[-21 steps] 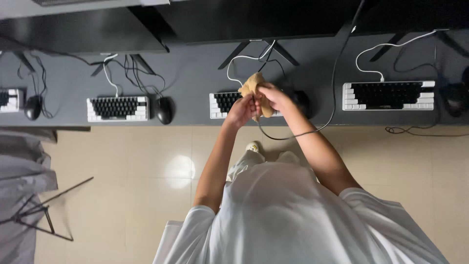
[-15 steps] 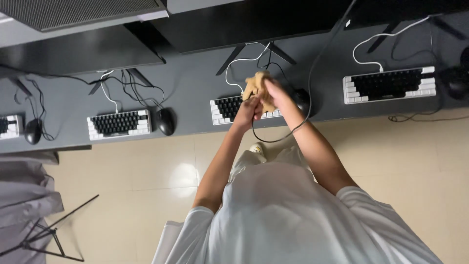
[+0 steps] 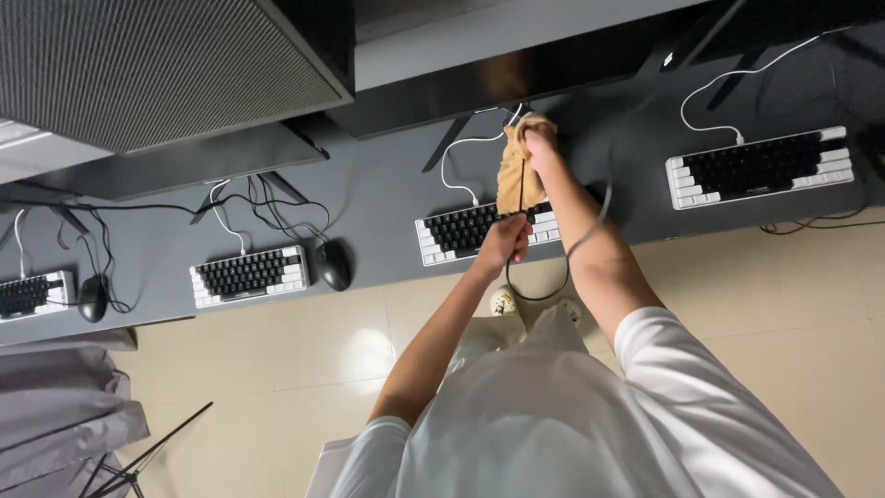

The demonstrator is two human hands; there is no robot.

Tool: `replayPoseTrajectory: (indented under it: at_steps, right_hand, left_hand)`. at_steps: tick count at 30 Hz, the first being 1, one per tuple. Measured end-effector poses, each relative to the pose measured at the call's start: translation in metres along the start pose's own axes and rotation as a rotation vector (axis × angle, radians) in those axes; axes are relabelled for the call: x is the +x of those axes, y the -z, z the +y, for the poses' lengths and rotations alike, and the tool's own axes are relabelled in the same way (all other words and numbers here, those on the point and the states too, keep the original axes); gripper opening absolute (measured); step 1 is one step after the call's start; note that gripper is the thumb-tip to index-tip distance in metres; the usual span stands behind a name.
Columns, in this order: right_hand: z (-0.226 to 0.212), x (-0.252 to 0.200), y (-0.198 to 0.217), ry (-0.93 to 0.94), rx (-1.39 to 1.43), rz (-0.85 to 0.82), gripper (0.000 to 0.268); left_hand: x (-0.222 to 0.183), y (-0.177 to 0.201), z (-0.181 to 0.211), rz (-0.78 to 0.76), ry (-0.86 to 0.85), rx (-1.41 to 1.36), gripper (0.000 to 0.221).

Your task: Cleaning a computer mouse, keyboard, and headphones with a soft cloth.

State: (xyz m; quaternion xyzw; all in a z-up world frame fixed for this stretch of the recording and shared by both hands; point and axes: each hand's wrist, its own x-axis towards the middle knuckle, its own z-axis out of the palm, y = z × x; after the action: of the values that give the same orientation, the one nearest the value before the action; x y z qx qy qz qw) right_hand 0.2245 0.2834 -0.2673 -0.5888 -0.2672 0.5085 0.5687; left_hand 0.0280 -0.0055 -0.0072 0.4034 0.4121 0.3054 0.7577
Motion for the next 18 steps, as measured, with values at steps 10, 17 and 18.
replayPoseTrajectory:
  at_steps: [10,17,18]
  right_hand:
    - [-0.014,0.047,-0.010,0.139,-0.223,0.121,0.021]
    - [-0.016,0.022,0.003,0.245,-0.255,-0.025,0.021]
    - [-0.019,0.013,0.008,0.248,-0.172,-0.116,0.019]
  left_hand:
    - [-0.005,-0.019,-0.007,-0.037,0.058,0.038,0.040]
    - [0.006,0.003,-0.020,-0.121,0.075,0.078,0.036]
    - [0.009,0.005,-0.027,-0.089,0.061,0.043,0.039]
